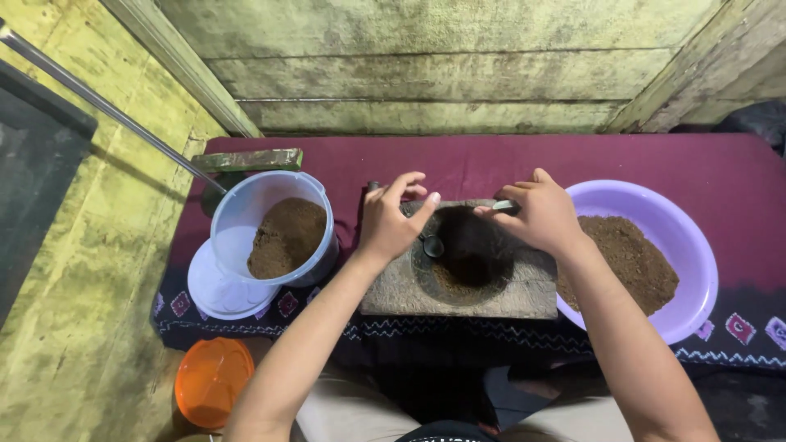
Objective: Transferring powder from a bowl to a mortar using a spoon and stirring with a small tool.
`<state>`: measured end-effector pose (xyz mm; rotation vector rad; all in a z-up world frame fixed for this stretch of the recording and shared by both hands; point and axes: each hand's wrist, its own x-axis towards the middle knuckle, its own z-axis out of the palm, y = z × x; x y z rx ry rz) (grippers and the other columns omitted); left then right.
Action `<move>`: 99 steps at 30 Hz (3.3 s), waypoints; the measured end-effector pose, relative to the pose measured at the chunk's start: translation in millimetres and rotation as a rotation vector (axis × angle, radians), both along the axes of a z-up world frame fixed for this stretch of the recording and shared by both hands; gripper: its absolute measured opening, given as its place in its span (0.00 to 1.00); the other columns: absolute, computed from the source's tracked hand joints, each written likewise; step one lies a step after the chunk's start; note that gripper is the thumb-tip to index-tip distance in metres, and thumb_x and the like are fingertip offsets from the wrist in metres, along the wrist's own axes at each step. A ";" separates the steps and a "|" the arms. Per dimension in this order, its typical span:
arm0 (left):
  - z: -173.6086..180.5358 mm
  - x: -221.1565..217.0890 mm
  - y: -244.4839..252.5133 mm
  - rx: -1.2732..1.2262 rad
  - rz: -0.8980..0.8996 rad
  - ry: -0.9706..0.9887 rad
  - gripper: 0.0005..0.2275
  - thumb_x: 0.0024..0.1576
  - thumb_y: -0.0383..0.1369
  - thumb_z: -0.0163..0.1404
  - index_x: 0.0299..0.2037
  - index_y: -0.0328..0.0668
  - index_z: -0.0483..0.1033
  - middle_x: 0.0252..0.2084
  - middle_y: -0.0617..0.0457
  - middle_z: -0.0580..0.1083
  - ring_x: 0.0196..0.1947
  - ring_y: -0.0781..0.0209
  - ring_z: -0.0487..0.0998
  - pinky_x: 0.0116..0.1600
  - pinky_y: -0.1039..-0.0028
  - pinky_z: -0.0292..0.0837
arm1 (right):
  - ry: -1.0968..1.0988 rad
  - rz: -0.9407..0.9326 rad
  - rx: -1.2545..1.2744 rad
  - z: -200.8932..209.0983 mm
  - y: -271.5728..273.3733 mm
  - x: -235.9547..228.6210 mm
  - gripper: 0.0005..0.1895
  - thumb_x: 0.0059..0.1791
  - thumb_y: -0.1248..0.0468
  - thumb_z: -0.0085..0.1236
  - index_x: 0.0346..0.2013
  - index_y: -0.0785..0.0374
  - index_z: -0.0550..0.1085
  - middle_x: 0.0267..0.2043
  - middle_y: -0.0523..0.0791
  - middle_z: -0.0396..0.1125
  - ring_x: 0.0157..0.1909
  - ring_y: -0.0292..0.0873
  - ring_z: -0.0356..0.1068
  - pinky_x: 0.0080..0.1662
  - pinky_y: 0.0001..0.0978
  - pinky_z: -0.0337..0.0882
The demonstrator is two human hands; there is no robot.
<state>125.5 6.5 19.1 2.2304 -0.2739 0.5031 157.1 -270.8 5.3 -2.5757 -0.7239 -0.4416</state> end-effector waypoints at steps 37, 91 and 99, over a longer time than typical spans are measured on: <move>-35.1 -3.9 -3.1 0.540 -0.094 -0.155 0.22 0.63 0.56 0.42 0.63 0.64 0.73 0.45 0.56 0.76 0.46 0.55 0.77 0.57 0.58 0.66 | -0.063 0.127 0.191 -6.8 38.2 -17.9 0.22 0.53 0.56 0.60 0.58 0.62 0.73 0.44 0.50 0.74 0.48 0.58 0.74 0.48 0.53 0.73; 10.7 -35.0 -2.6 0.497 -0.108 -0.156 0.24 0.63 0.56 0.44 0.57 0.50 0.79 0.46 0.55 0.78 0.41 0.51 0.74 0.51 0.59 0.62 | -0.029 0.296 0.773 226.5 70.1 -208.5 0.12 0.70 0.52 0.31 0.61 0.50 0.63 0.72 0.53 0.59 0.90 0.67 0.51 0.99 0.81 0.45; 0.5 -35.6 -0.6 0.506 -0.096 -0.260 0.18 0.51 0.49 0.56 0.47 0.52 0.80 0.40 0.59 0.74 0.41 0.58 0.74 0.55 0.63 0.65 | 0.069 0.351 0.701 234.3 65.3 -206.9 0.30 0.73 0.38 0.18 0.59 0.57 0.63 0.72 0.58 0.59 0.90 0.75 0.52 0.97 0.90 0.38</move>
